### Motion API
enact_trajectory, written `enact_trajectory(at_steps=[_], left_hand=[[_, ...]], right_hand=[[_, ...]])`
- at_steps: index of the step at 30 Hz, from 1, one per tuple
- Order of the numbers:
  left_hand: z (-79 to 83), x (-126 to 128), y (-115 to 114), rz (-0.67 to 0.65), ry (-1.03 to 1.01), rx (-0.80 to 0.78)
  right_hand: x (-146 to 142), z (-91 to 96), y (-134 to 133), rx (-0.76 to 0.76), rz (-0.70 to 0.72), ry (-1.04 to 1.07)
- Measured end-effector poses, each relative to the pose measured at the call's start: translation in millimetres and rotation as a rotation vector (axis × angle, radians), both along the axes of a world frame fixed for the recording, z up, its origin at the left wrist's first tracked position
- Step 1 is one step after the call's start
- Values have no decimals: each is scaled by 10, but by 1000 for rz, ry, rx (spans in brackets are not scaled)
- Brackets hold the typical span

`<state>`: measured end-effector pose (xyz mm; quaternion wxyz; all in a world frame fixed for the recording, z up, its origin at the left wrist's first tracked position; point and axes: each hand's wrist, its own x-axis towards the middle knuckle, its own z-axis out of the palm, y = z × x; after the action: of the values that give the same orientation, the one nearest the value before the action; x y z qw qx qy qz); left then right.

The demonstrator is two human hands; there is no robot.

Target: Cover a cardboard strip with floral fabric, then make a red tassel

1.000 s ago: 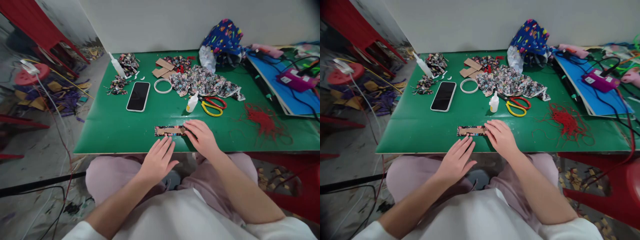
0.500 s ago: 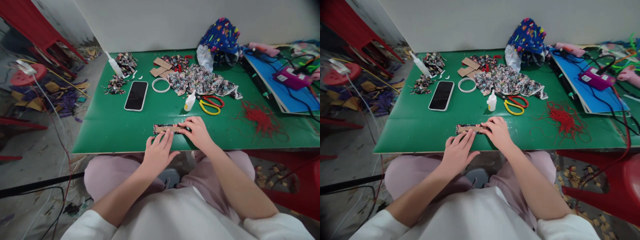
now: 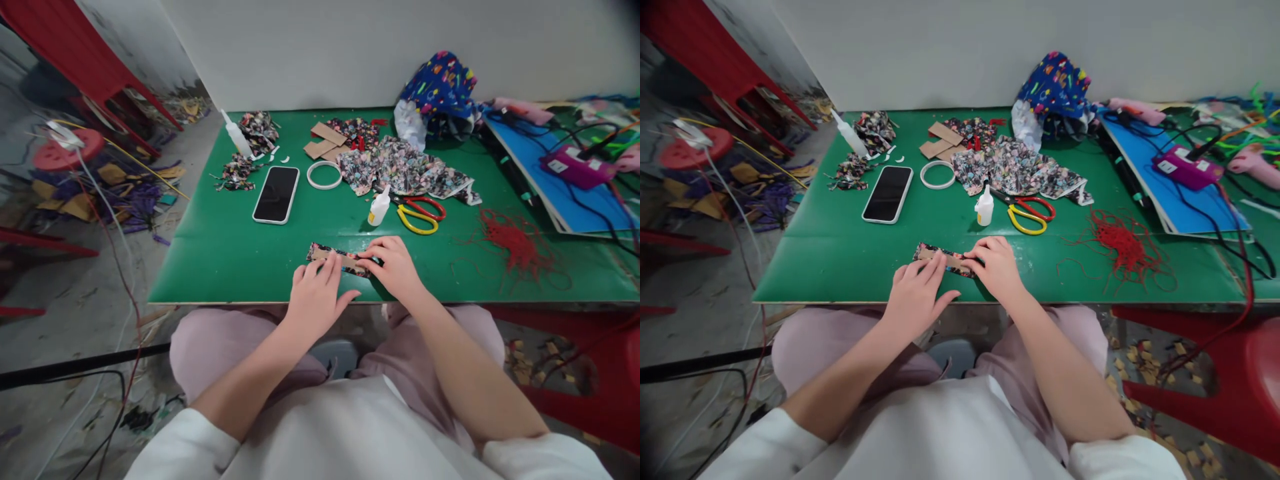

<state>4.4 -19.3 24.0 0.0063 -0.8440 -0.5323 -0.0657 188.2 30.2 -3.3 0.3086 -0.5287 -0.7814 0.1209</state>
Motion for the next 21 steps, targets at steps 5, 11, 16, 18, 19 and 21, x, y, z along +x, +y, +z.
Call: enact_trajectory(at_steps=[5, 11, 16, 18, 19, 21], left_hand=[[-22, -34, 49, -26, 1, 56], [-95, 71, 70, -211, 9, -65], [-73, 161, 44, -191, -21, -63], [-69, 199, 18, -185, -37, -56], [-69, 219, 2, -186, -43, -55], [-70, 256, -32, -224, -55, -65]], right_hand=[[9, 56, -19, -17, -58, 115], [40, 81, -40, -24, -176, 307], [45, 79, -44, -34, -170, 316], [47, 76, -43, -40, -172, 312], [48, 75, -43, -44, -173, 314], [52, 77, -41, -50, -174, 320]])
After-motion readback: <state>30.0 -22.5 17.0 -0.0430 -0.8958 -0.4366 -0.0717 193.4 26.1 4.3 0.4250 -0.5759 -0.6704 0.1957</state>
